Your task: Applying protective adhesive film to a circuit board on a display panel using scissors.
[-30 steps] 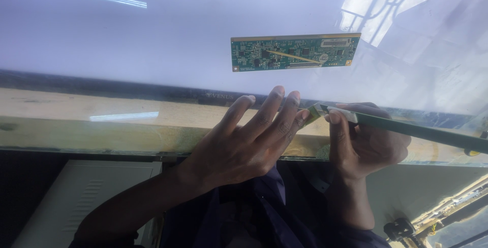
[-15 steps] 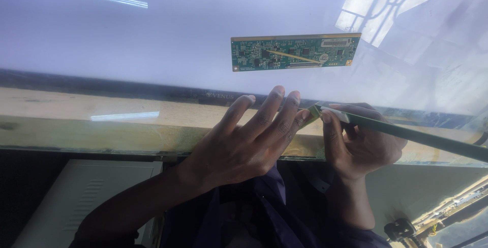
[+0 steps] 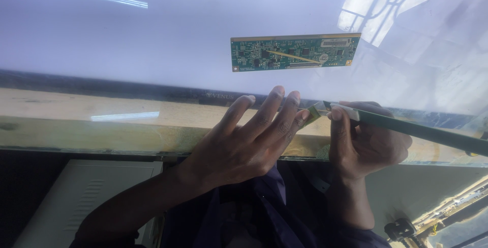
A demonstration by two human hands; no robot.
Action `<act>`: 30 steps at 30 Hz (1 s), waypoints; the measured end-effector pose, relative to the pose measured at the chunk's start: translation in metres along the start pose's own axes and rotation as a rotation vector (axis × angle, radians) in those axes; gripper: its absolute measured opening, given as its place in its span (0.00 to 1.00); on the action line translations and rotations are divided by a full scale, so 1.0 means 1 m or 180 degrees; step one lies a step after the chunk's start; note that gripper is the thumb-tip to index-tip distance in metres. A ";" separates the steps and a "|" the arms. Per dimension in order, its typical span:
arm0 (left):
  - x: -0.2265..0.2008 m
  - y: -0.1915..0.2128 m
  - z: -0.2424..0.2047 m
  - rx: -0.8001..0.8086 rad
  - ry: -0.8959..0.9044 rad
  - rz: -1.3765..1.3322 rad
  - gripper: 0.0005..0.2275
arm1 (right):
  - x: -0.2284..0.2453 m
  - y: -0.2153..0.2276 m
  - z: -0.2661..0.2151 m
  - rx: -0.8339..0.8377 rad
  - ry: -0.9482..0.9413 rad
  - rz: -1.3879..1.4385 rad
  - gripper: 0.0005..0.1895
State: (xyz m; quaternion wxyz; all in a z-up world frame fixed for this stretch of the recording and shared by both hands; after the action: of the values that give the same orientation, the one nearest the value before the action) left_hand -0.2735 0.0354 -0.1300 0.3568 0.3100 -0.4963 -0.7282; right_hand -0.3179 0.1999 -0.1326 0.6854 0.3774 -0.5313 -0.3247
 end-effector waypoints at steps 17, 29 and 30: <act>-0.001 -0.001 -0.001 0.0049 -0.0050 -0.0001 0.12 | -0.003 0.001 -0.001 -0.0002 -0.0026 -0.0251 0.12; 0.000 0.009 -0.003 0.0013 0.0256 -0.0732 0.11 | 0.013 0.011 -0.023 0.0060 -0.1059 0.1646 0.15; -0.003 0.012 -0.003 0.0029 0.0233 -0.0729 0.11 | 0.014 0.013 -0.029 0.0044 -0.1078 0.1659 0.15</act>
State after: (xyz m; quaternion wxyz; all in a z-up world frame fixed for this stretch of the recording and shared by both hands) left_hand -0.2666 0.0333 -0.1191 0.2878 0.3928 -0.4475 -0.7501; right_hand -0.2858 0.2002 -0.1188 0.6447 0.1737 -0.7191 -0.1926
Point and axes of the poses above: each hand's wrist, its own z-axis towards the middle knuckle, its own y-axis out of the back of the hand, x = y × z, the point moved 6 cm from there along z, towards the middle knuckle, and after that the axes turned 7 degrees about -y, right-handed, at the moved point
